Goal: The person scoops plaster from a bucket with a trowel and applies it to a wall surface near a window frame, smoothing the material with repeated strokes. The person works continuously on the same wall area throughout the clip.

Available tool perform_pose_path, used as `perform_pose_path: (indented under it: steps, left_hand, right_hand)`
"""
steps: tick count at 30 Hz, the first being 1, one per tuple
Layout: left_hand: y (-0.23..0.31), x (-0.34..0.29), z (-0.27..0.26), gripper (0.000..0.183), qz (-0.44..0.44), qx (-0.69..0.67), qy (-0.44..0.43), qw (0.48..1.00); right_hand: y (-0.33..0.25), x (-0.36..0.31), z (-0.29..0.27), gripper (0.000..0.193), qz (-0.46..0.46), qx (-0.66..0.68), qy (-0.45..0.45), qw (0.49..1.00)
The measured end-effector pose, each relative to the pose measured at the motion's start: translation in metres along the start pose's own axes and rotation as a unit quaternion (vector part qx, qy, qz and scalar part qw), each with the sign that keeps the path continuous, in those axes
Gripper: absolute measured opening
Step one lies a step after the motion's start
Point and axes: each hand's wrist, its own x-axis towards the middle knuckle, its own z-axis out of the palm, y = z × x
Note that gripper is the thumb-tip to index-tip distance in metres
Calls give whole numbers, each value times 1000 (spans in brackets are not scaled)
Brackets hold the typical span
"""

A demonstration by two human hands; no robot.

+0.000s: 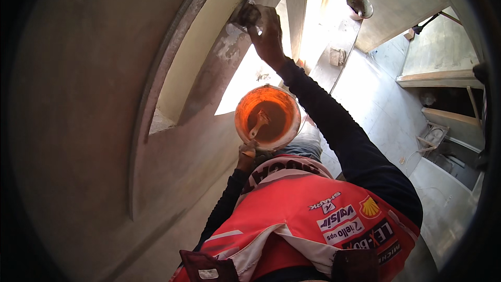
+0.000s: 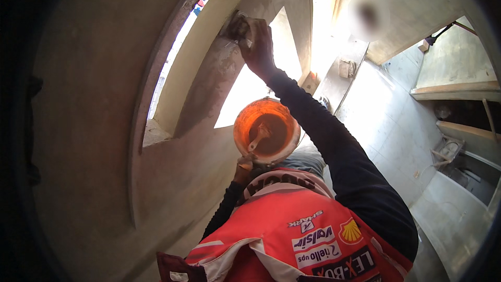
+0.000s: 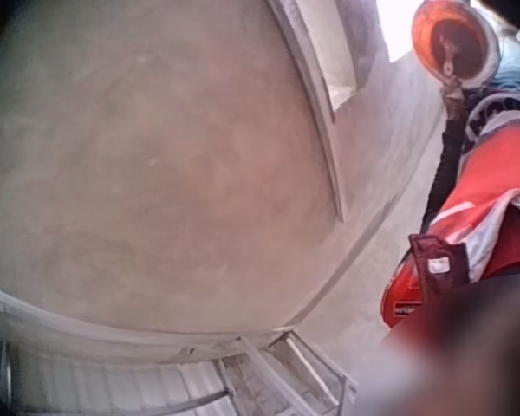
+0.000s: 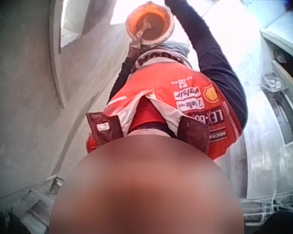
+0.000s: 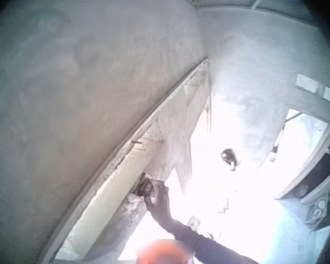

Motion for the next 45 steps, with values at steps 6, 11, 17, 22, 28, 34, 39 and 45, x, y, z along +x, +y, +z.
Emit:
perform_pose_path:
  steps: [6, 11, 17, 22, 28, 34, 39, 45]
  left_hand:
    - [-9, 6, 4, 23, -21, -81, 13, 996]
    - [0, 8, 7, 27, -27, -65, 13, 997]
    - [26, 11, 7, 32, -204, -211, 34, 955]
    - [29, 9, 8, 31, -98, -92, 14, 991]
    - [3, 12, 6, 30, -165, -170, 51, 970]
    - [-35, 16, 7, 29, -83, -70, 80, 991]
    - [-13, 4, 15, 27, -114, -193, 48, 973]
    - [10, 6, 16, 21, -205, -251, 68, 944]
  right_hand:
    - [-1, -3, -1, 51, 60, -19, -116, 991]
    - [15, 1, 6, 49, 11, -11, -35, 999]
    - [9, -7, 8, 48, 132, -2, -19, 991]
    - [5, -13, 7, 49, 37, 4, -134, 990]
    - [2, -14, 9, 50, 51, 7, -39, 998]
    - [-12, -8, 3, 45, 69, -4, -158, 985]
    - [-1, -9, -1, 45, -8, 17, -42, 999]
    - [-4, -5, 3, 50, 56, 4, -105, 993]
